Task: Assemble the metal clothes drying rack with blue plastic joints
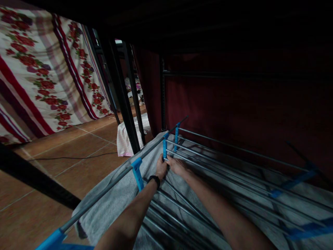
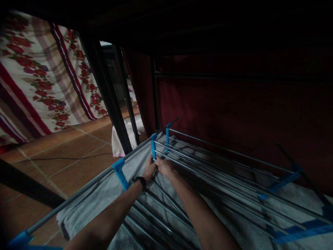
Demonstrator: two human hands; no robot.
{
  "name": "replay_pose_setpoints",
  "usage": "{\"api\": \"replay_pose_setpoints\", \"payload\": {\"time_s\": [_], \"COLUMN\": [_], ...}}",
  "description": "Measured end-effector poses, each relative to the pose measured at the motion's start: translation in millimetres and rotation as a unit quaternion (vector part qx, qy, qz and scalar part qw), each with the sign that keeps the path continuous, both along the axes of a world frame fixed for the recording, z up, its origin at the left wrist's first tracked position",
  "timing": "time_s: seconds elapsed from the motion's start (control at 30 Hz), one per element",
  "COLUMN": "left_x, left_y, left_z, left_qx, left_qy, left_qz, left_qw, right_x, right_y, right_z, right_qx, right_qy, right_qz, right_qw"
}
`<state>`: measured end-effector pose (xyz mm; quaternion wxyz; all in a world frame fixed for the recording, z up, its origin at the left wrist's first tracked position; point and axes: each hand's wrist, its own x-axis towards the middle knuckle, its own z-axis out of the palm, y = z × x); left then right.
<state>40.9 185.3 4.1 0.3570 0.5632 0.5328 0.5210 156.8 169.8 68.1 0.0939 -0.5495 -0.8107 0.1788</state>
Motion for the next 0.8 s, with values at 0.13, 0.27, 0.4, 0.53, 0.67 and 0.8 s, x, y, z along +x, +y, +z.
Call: {"api": "replay_pose_setpoints", "payload": {"time_s": [0.13, 0.27, 0.4, 0.53, 0.67, 0.8], "left_x": [1, -1, -2, -2, -2, 0], "left_y": [1, 3, 8, 10, 9, 10], "left_z": [-5.1, -4.8, -5.8, -9.3, -12.4, -15.9], "left_qx": [-0.005, -0.010, -0.015, -0.025, -0.019, -0.004], "left_qy": [-0.006, -0.021, -0.015, -0.030, -0.048, -0.053], "left_qz": [0.005, -0.005, 0.003, 0.000, -0.017, -0.005], "left_qw": [1.000, 1.000, 1.000, 0.999, 0.999, 0.999], "right_x": [2, 5, 1, -6, -11, -13], "right_y": [3, 8, 13, 12, 7, 6], "right_z": [-4.1, -7.2, -5.4, -3.5, -2.0, 2.7], "right_qx": [0.008, -0.015, -0.035, -0.025, -0.023, -0.029], "right_qy": [0.014, 0.045, 0.033, 0.012, 0.002, -0.017], "right_qz": [0.018, 0.020, 0.016, -0.008, -0.035, -0.067], "right_qw": [1.000, 0.999, 0.999, 1.000, 0.999, 0.997]}}
